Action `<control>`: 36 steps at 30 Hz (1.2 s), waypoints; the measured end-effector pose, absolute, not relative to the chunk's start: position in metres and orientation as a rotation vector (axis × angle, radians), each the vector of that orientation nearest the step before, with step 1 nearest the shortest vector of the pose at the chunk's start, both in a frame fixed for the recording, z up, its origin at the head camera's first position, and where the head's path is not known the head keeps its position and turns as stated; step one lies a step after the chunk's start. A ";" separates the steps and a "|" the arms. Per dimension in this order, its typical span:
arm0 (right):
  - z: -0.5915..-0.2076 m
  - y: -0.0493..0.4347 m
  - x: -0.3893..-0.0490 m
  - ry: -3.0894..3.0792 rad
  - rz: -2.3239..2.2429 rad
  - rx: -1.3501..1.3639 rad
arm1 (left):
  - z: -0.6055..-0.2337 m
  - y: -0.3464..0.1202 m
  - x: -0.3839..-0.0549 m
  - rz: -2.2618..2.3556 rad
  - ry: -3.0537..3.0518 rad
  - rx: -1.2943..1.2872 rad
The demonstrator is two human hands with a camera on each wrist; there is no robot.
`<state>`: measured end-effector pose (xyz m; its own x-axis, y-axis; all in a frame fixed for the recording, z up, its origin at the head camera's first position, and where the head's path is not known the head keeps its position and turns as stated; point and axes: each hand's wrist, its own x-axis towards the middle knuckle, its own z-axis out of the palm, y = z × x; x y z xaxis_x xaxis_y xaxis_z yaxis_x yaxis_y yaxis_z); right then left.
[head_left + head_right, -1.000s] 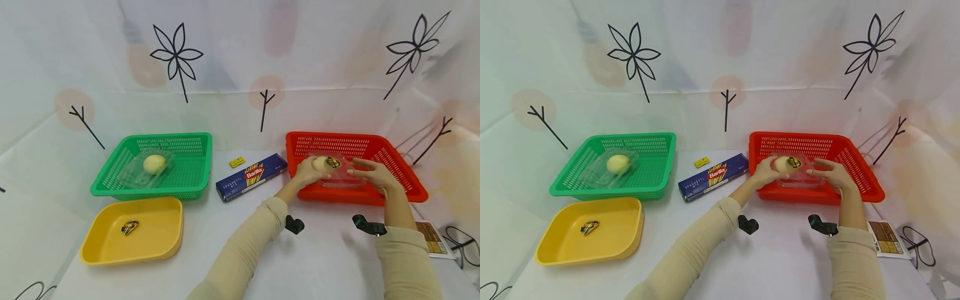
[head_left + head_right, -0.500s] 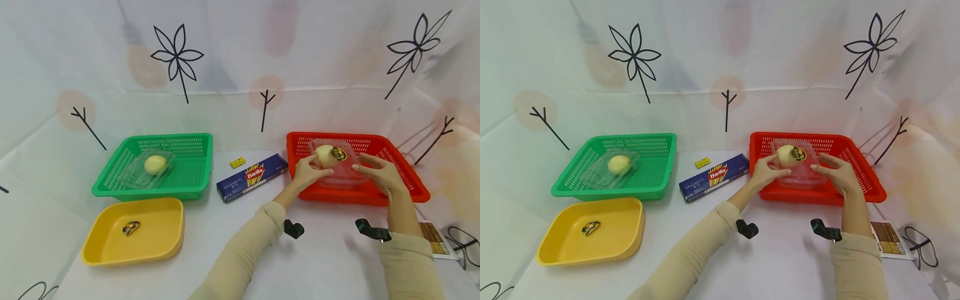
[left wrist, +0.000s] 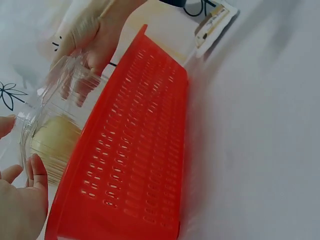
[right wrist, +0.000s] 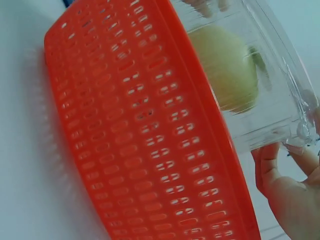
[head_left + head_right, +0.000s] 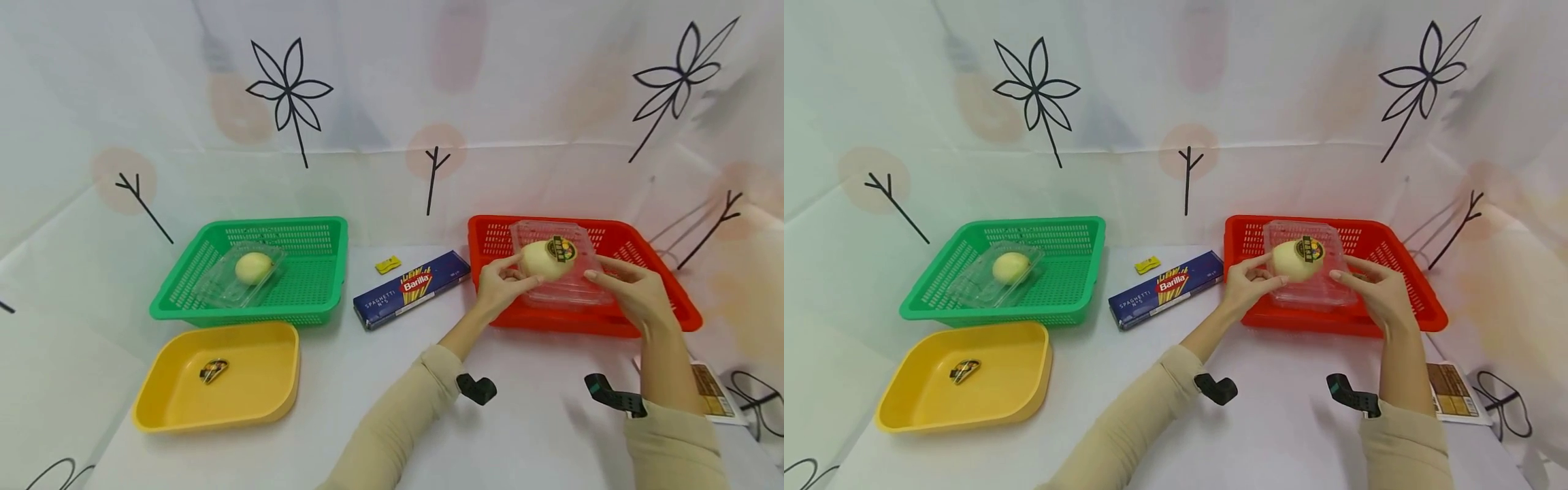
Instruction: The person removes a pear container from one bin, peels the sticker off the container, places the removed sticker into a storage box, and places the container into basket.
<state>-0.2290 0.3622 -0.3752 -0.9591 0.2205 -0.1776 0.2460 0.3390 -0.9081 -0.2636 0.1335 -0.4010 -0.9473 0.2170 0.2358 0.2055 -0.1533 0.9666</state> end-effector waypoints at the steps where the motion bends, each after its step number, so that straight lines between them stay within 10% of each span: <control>1: -0.374 0.362 -0.226 2.516 -1.802 0.428 | -0.401 0.134 -0.262 2.346 2.021 0.503; 36: -0.365 0.310 -0.170 2.494 -2.142 0.074 | -0.390 0.080 -0.208 2.456 1.818 0.405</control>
